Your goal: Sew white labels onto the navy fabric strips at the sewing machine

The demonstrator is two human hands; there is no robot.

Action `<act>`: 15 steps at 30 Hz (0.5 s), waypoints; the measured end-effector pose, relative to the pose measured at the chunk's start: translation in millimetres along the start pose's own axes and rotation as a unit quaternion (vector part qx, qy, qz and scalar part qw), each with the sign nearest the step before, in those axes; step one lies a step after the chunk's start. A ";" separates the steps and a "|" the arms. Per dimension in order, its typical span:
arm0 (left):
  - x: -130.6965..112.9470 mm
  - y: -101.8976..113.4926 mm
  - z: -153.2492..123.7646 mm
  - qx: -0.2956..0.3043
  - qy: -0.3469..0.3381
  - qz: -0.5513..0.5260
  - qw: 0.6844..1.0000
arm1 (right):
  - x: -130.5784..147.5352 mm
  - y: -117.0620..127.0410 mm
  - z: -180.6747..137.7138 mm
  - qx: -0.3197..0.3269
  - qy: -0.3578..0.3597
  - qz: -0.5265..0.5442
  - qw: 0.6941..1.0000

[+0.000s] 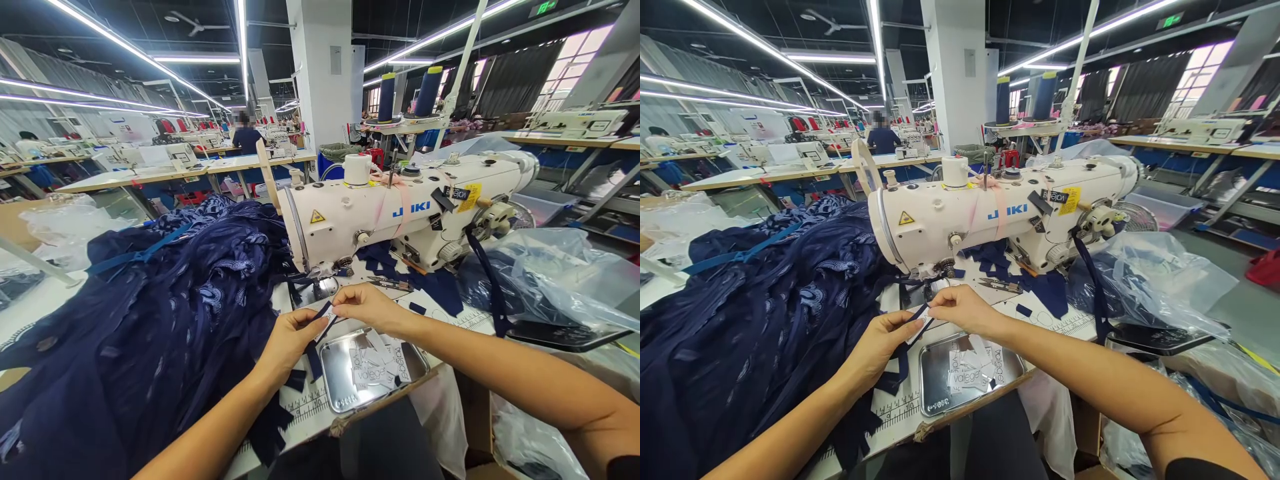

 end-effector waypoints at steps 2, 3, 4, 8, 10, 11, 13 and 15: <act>-0.1 0.5 -0.2 -0.002 -0.002 0.000 1.000 | -1.1 0.3 0.7 0.000 0.007 0.002 1.000; 0.0 0.8 0.0 -0.004 -0.004 0.000 1.000 | -1.9 0.1 1.0 -0.003 0.009 0.005 1.000; 0.3 1.3 0.3 -0.006 -0.007 -0.002 1.000 | -2.4 -0.3 1.1 -0.007 0.011 0.010 1.000; 1.9 3.4 2.1 -0.006 -0.018 -0.004 1.000 | -2.0 -3.3 -0.7 -0.016 0.014 0.031 0.999; 2.3 3.9 2.4 0.000 -0.019 0.000 1.000 | -0.5 -4.8 -2.4 -0.016 0.011 0.042 0.999; 2.4 4.0 2.4 0.004 -0.018 0.003 1.000 | 0.2 -5.3 -3.2 -0.016 0.007 0.049 0.999; 2.5 4.2 2.4 0.010 -0.015 0.008 1.000 | 1.0 -6.0 -4.3 -0.016 0.000 0.062 0.998; 2.8 4.2 2.8 0.013 -0.013 0.009 1.000 | 0.2 -6.3 -4.9 -0.022 -0.005 0.073 0.997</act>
Point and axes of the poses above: each hand's wrist, its own z-axis towards the middle knuckle, its own y-axis out of the back of the hand, x = y × z, the point moved 4 cm from there along z, towards the middle knuckle, and after that the axes turned 5 degrees about x, right-handed, at the moved point
